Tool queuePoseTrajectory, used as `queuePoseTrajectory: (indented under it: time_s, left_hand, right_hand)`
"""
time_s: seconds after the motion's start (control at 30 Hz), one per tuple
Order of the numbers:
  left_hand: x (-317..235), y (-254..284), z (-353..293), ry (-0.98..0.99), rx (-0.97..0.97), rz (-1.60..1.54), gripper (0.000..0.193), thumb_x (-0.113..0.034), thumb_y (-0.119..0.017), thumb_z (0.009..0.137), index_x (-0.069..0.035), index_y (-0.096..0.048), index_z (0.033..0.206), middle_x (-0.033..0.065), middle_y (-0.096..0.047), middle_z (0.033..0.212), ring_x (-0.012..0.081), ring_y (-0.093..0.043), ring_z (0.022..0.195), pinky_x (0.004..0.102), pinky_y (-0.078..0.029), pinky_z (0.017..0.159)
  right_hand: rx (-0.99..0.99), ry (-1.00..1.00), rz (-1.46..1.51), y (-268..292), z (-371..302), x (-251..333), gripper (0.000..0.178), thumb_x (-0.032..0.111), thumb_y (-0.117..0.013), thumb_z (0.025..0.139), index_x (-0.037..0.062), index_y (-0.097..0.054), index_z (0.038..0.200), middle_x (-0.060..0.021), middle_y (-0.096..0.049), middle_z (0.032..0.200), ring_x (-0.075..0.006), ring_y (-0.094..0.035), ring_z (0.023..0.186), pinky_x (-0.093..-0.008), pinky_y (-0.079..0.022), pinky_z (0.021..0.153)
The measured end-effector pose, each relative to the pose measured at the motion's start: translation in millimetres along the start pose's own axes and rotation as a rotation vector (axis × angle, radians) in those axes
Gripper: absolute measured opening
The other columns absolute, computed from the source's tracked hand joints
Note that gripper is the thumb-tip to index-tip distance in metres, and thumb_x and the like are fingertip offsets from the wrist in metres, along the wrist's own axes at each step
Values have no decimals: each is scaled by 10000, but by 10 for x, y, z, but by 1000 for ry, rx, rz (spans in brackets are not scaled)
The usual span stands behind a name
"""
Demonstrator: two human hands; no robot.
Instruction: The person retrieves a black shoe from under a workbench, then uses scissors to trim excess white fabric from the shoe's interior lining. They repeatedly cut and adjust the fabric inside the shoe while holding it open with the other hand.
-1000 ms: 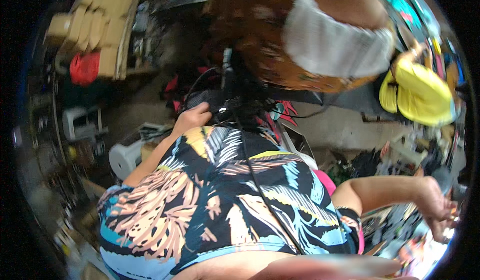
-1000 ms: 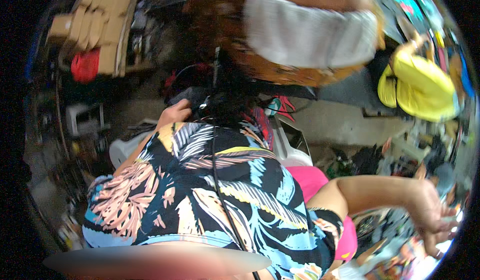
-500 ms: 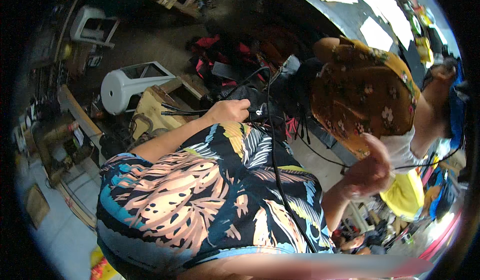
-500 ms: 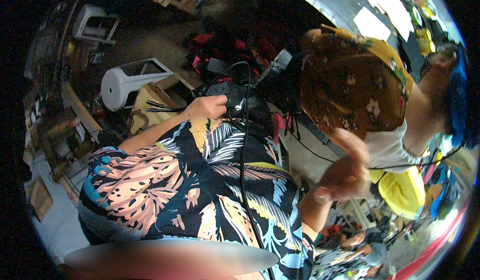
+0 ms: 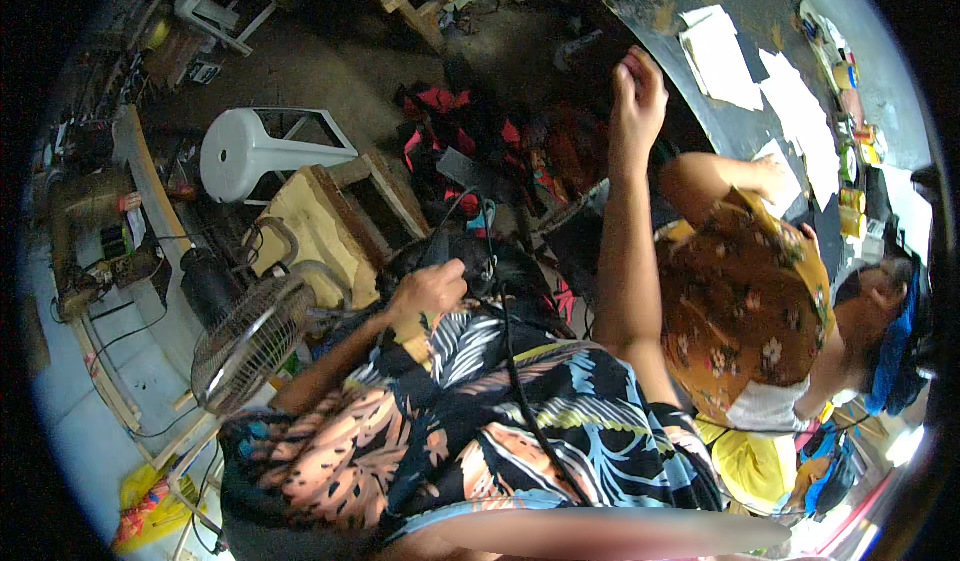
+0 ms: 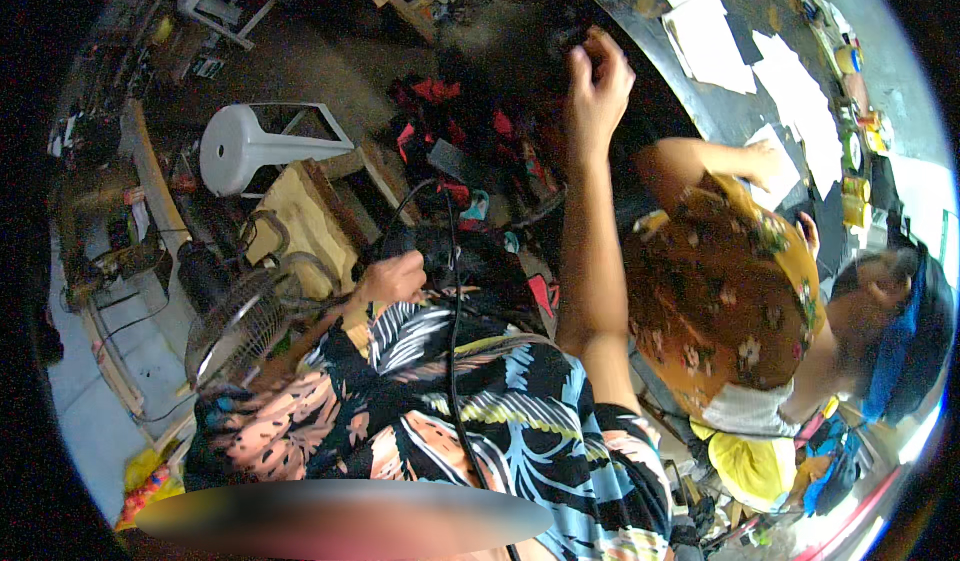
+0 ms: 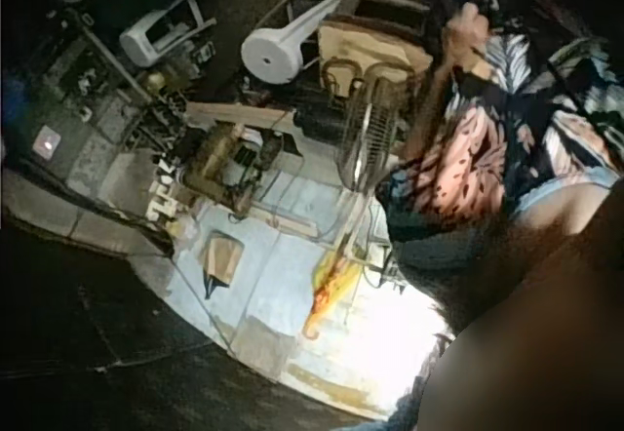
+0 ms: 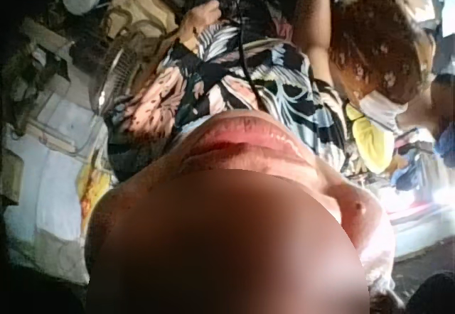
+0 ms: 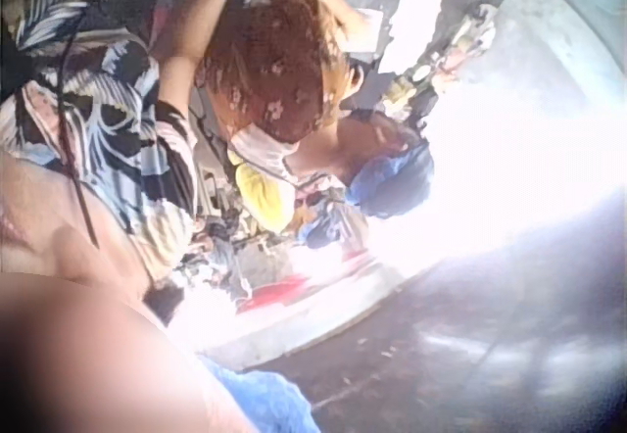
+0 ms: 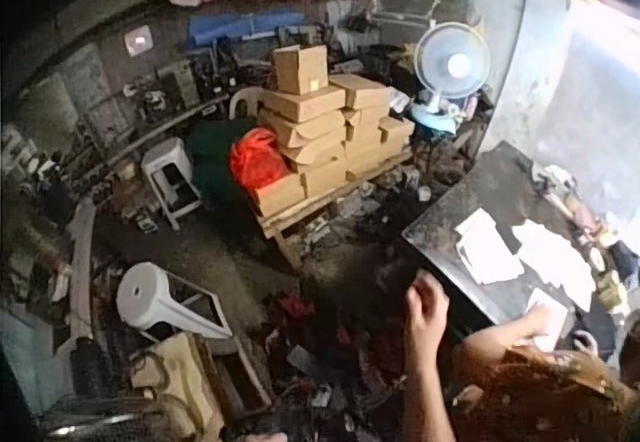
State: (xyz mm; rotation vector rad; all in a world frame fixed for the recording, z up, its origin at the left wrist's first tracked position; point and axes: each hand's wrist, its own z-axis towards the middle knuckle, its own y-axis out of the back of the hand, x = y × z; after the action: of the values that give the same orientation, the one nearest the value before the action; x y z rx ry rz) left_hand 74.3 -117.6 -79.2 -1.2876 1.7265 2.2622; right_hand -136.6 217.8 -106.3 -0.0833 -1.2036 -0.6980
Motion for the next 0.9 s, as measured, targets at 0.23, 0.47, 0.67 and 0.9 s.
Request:
queuePoseTrajectory:
  time_s: [0.23,0.47,0.67,0.9]
  left_hand:
    - [-264,164,-195,437,19,-67,185,-127,-706,721,-80,-527,706,113,-476,861,296,-632,767,415,-539,634]
    - [-447,304,-92,786,-113,-98,193,-122,-669,744,-95,-485,691,121,-461,815,317,-622,728,453,-504,602]
    - [-356,346,-23,884,-210,-228,150,-143,-621,831,-87,-501,761,120,-428,744,274,-500,676,411,-434,618]
    - [-95,523,97,674,-213,-34,141,-54,-649,782,-66,-508,780,106,-482,835,291,-566,741,409,-455,647]
  right_hand:
    - [275,212,-921,-948,1771,-1535,681,650,-462,951,234,-451,1489,-198,-523,1437,-417,-348,1424,-470,-241,1200]
    - [361,221,-1052,-912,1555,-1891,604,637,-385,982,310,-455,1484,-175,-303,1604,-416,-265,1469,-565,-228,1175]
    - [414,184,-1122,-891,1490,-1780,572,602,-405,990,278,-500,1452,-183,-307,1599,-422,-270,1463,-574,-219,1174]
    - [381,209,-1052,-904,1419,-1868,526,553,-435,1000,300,-488,1457,-178,-308,1599,-429,-271,1463,-578,-223,1172]
